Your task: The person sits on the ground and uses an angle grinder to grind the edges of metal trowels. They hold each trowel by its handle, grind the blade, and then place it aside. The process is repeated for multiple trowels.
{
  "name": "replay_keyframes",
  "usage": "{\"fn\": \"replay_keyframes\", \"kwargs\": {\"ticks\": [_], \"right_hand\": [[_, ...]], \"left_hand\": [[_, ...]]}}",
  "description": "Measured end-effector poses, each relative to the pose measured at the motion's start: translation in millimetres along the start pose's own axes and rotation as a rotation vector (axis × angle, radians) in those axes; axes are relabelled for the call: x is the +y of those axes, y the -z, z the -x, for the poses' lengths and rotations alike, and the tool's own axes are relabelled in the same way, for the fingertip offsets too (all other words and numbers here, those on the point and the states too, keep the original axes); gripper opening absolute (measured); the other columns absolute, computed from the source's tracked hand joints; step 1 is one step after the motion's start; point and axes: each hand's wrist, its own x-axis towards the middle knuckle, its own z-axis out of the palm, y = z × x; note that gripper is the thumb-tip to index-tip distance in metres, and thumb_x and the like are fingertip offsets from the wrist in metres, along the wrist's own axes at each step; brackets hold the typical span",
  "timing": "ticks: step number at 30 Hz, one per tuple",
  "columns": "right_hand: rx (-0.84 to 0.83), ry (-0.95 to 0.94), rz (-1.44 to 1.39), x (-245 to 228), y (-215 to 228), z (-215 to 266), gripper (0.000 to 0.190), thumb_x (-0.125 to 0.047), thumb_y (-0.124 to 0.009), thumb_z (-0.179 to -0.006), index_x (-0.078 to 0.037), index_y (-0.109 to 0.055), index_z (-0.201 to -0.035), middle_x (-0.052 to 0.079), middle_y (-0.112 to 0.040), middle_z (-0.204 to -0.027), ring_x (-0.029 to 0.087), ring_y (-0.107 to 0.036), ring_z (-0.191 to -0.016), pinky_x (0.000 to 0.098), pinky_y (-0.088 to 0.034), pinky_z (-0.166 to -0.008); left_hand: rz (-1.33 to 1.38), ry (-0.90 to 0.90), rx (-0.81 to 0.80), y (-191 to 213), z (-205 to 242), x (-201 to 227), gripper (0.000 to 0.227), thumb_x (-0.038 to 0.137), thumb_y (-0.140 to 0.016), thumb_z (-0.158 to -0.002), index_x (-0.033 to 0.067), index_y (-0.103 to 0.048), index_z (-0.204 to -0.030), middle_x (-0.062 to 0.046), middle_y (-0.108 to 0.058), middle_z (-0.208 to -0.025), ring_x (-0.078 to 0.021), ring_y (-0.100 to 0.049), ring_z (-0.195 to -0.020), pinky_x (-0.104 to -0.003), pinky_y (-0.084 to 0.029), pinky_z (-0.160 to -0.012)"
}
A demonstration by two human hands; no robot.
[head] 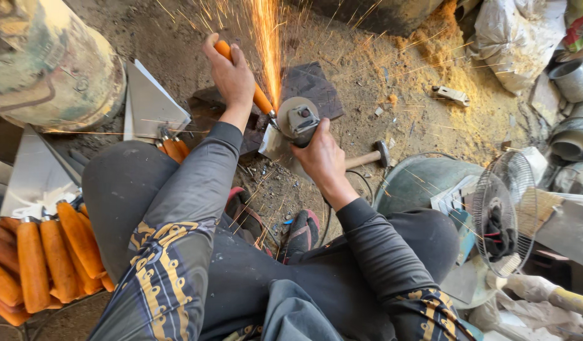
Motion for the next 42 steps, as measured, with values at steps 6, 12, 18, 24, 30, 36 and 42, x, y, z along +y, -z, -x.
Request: {"fn": "replay_keyframes", "kwargs": {"ticks": [6,12,18,24,30,36,42], "right_hand": [[0.030,-0.111,0.022,25,16,-19,0.085,-0.042,-0.086,-0.074,0.002,-0.036,-0.127,0.028,-0.071,-0.105,0.046,-0.070,-0.099,0.0533,-0.056,-0.083],[0.150,-0.158,-0.095,37,42,-14,0.088,-0.045,-0.085,-0.077,0.004,-0.034,-0.130,0.030,-0.071,-0.105,0.048,-0.070,-0.098,0.0532,-0.055,-0.084],[0.183,-0.124,-0.178,30,47,7,0.088,-0.045,-0.084,-0.078,0.005,-0.033,-0.130,0.030,-0.071,-0.105,0.048,-0.071,-0.096,0.0532,-0.055,-0.083],[0.108,-0.082,-0.131,25,25,33,0.083,-0.043,-0.083,-0.077,0.004,-0.036,-0.126,0.032,-0.071,-0.101,0.051,-0.070,-0.095,0.0552,-0.055,-0.083],[0.197,-0.076,-0.158,32,34,43,0.085,-0.044,-0.084,-0.077,0.006,-0.035,-0.126,0.033,-0.070,-0.098,0.051,-0.069,-0.093,0.0549,-0.054,-0.081],[0.161,-0.079,-0.104,33,32,41,0.080,-0.042,-0.086,-0.075,0.003,-0.039,-0.121,0.031,-0.071,-0.099,0.049,-0.070,-0.093,0.0543,-0.055,-0.080],[0.021,-0.058,-0.059,31,10,49,0.077,-0.039,-0.085,-0.075,0.003,-0.042,-0.122,0.027,-0.072,-0.104,0.045,-0.072,-0.096,0.0517,-0.057,-0.080]], "left_hand": [[-0.142,-0.070,-0.026,29,0,-16,0.024,0.022,-0.054,-0.108,0.0144,-0.043,-0.129,-0.014,-0.066,-0.093,-0.0301,-0.070,-0.081,-0.048,-0.054,-0.072],[-0.849,-0.309,-0.078,104,29,-3,0.054,0.053,-0.060,-0.105,0.0001,-0.054,-0.110,-0.025,-0.061,-0.109,-0.0393,-0.061,-0.098,-0.050,-0.051,-0.081],[-1.182,-0.328,-0.570,135,92,16,0.082,0.081,-0.046,-0.090,0.0073,-0.066,-0.119,-0.021,-0.072,-0.103,-0.0408,-0.067,-0.101,-0.079,-0.029,-0.093],[-0.545,0.032,-0.878,94,206,-7,0.053,0.052,-0.057,-0.100,-0.0010,-0.063,-0.100,-0.028,-0.071,-0.088,-0.0469,-0.070,-0.085,-0.054,-0.055,-0.073],[-0.360,0.171,-0.644,62,237,-28,0.048,0.047,-0.050,-0.104,-0.0014,-0.054,-0.104,-0.032,-0.068,-0.079,-0.0502,-0.068,-0.078,-0.058,-0.052,-0.063],[-0.210,0.382,-0.728,60,225,-1,0.053,0.051,-0.043,-0.105,-0.0022,-0.046,-0.107,-0.020,-0.066,-0.066,-0.0317,-0.072,-0.053,-0.043,-0.057,-0.045],[-0.090,0.453,-0.712,60,226,21,0.051,0.048,-0.043,-0.105,-0.0025,-0.046,-0.107,-0.010,-0.061,-0.066,-0.0203,-0.067,-0.048,-0.035,-0.055,-0.039]]}}
